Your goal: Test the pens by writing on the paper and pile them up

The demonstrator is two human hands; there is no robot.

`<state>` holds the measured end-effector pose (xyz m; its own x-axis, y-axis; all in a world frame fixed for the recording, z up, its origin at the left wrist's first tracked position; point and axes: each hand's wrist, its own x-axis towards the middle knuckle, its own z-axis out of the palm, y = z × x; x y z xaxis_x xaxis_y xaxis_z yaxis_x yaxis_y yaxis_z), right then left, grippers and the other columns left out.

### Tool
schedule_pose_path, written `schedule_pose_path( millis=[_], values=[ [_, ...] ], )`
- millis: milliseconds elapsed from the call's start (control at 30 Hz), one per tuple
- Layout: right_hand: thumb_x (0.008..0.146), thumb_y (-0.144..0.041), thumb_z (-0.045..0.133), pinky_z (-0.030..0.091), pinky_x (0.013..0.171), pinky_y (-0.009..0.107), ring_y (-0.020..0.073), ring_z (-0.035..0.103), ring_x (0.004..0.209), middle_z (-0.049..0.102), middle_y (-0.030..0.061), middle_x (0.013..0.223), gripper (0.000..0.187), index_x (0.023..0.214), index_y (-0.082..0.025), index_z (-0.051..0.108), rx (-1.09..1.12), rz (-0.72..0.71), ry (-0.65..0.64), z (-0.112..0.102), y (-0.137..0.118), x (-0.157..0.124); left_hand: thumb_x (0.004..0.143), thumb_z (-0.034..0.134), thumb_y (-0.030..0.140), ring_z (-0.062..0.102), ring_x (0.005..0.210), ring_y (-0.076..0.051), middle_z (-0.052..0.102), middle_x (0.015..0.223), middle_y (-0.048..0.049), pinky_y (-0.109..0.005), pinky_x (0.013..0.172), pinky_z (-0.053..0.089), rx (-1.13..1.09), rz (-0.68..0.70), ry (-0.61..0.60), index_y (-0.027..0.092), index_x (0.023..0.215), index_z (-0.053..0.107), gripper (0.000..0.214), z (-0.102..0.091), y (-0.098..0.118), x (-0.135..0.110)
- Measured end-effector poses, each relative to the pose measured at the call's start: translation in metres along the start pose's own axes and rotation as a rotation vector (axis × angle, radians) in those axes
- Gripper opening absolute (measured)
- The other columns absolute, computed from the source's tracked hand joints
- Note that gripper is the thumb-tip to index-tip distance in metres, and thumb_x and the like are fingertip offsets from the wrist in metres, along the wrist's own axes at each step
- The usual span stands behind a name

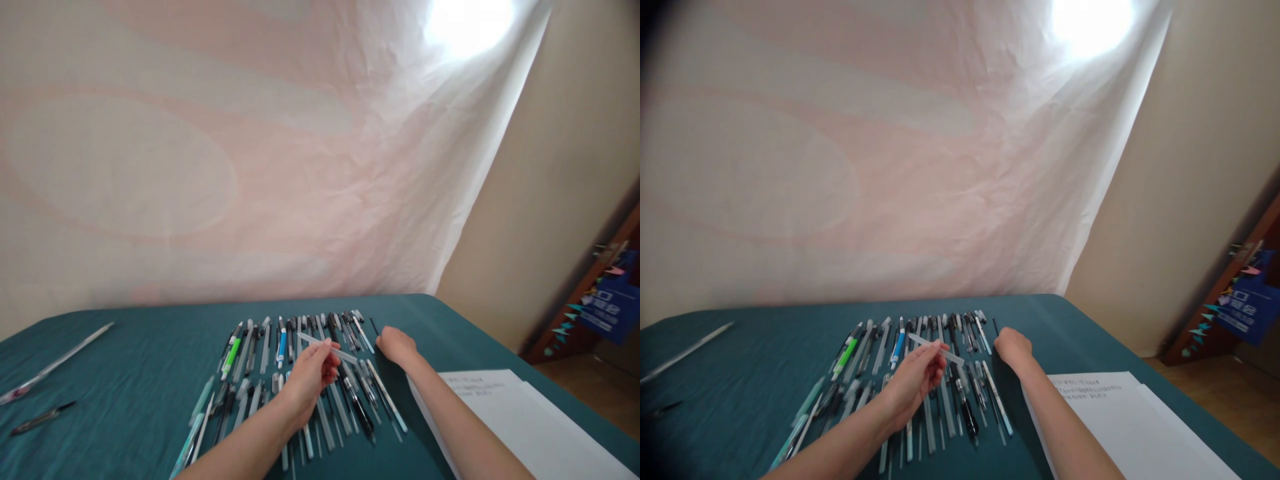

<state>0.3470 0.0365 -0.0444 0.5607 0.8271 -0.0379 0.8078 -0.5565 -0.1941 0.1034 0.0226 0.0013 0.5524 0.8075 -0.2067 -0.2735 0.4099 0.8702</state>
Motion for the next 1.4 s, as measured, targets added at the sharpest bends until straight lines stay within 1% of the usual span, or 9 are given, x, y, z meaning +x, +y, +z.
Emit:
schedule_pose_path(
  millis=[133, 200, 300, 433, 533, 633, 733, 933, 1400],
  values=[
    [0.072, -0.021, 0.049, 0.043, 0.064, 0.032, 0.0293, 0.062, 0.085, 0.065, 0.0214, 0.091, 0.022, 0.077, -0.009, 0.066, 0.036, 0.004, -0.041, -0.006, 0.001, -0.001, 0.078, 0.054, 0.037, 0.046, 0.051, -0.006, 0.051, 0.063, 0.0022, -0.018, 0.049, 0.036, -0.080, 0.009, 0.013, 0.013, 0.087, 0.056, 0.026, -0.004, 0.000, 0.003],
    [0.074, -0.022, 0.047, 0.044, 0.059, 0.029, 0.0262, 0.065, 0.075, 0.066, 0.0210, 0.083, 0.023, 0.073, -0.008, 0.064, 0.077, -0.017, -0.072, -0.014, 0.001, -0.003, 0.079, 0.054, 0.036, 0.046, 0.049, -0.006, 0.051, 0.061, 0.0020, -0.017, 0.047, 0.037, -0.153, 0.018, 0.050, 0.013, 0.086, 0.055, 0.024, -0.007, 0.000, 0.007],
    [0.079, -0.025, 0.041, 0.042, 0.047, 0.024, 0.0181, 0.063, 0.053, 0.066, 0.0149, 0.068, 0.027, 0.069, -0.010, 0.060, 0.161, -0.091, -0.135, -0.036, 0.001, -0.011, 0.081, 0.051, 0.032, 0.045, 0.046, -0.006, 0.050, 0.059, 0.0012, -0.017, 0.044, 0.037, -0.276, 0.042, 0.140, 0.012, 0.084, 0.055, 0.020, -0.012, -0.001, 0.014],
    [0.082, -0.033, 0.039, 0.040, 0.043, 0.018, 0.0096, 0.057, 0.048, 0.063, 0.0034, 0.066, 0.023, 0.075, -0.016, 0.052, 0.299, -0.286, -0.198, -0.079, -0.002, -0.039, 0.084, 0.048, 0.028, 0.046, 0.047, -0.005, 0.049, 0.060, 0.0006, -0.016, 0.045, 0.040, -0.358, 0.115, 0.212, 0.012, 0.084, 0.054, 0.017, -0.018, -0.001, 0.021],
    [0.081, -0.039, 0.045, 0.039, 0.041, 0.017, 0.0077, 0.052, 0.044, 0.057, -0.0012, 0.060, 0.023, 0.075, -0.017, 0.049, 0.531, -0.566, -0.384, -0.108, -0.007, -0.066, 0.085, 0.047, 0.027, 0.046, 0.049, -0.005, 0.049, 0.061, 0.0003, -0.016, 0.046, 0.040, -0.399, 0.154, 0.238, 0.012, 0.085, 0.054, 0.017, -0.021, 0.000, 0.023],
    [0.079, -0.038, 0.048, 0.036, 0.040, 0.016, 0.0066, 0.048, 0.042, 0.054, -0.0028, 0.056, 0.021, 0.074, -0.017, 0.049, 0.560, -0.635, -0.480, -0.123, -0.013, -0.086, 0.085, 0.047, 0.027, 0.046, 0.049, -0.005, 0.049, 0.061, 0.0001, -0.015, 0.045, 0.040, -0.428, 0.163, 0.246, 0.011, 0.085, 0.054, 0.017, -0.023, 0.001, 0.024],
    [0.079, -0.036, 0.048, 0.035, 0.039, 0.016, 0.0067, 0.048, 0.041, 0.053, -0.0028, 0.055, 0.020, 0.073, -0.016, 0.049, 0.540, -0.632, -0.471, -0.125, -0.016, -0.092, 0.085, 0.047, 0.026, 0.046, 0.049, -0.005, 0.049, 0.061, -0.0001, -0.015, 0.045, 0.040, -0.445, 0.161, 0.243, 0.011, 0.085, 0.054, 0.016, -0.024, 0.001, 0.025],
    [0.079, -0.036, 0.047, 0.037, 0.041, 0.018, 0.0082, 0.050, 0.043, 0.055, -0.0017, 0.057, 0.021, 0.073, -0.016, 0.050, 0.497, -0.616, -0.418, -0.121, -0.012, -0.084, 0.084, 0.048, 0.026, 0.045, 0.048, -0.006, 0.049, 0.060, -0.0003, -0.015, 0.044, 0.040, -0.458, 0.152, 0.233, 0.011, 0.085, 0.054, 0.016, -0.024, 0.001, 0.025],
    [0.078, -0.039, 0.048, 0.038, 0.041, 0.018, 0.0085, 0.051, 0.045, 0.053, -0.0016, 0.057, 0.024, 0.074, -0.016, 0.052, 0.503, -0.621, -0.388, -0.114, -0.018, -0.084, 0.084, 0.048, 0.025, 0.045, 0.047, -0.006, 0.049, 0.060, 0.0004, -0.015, 0.043, 0.040, -0.431, 0.122, 0.213, 0.012, 0.084, 0.053, 0.014, -0.017, -0.001, 0.019]
  ],
)
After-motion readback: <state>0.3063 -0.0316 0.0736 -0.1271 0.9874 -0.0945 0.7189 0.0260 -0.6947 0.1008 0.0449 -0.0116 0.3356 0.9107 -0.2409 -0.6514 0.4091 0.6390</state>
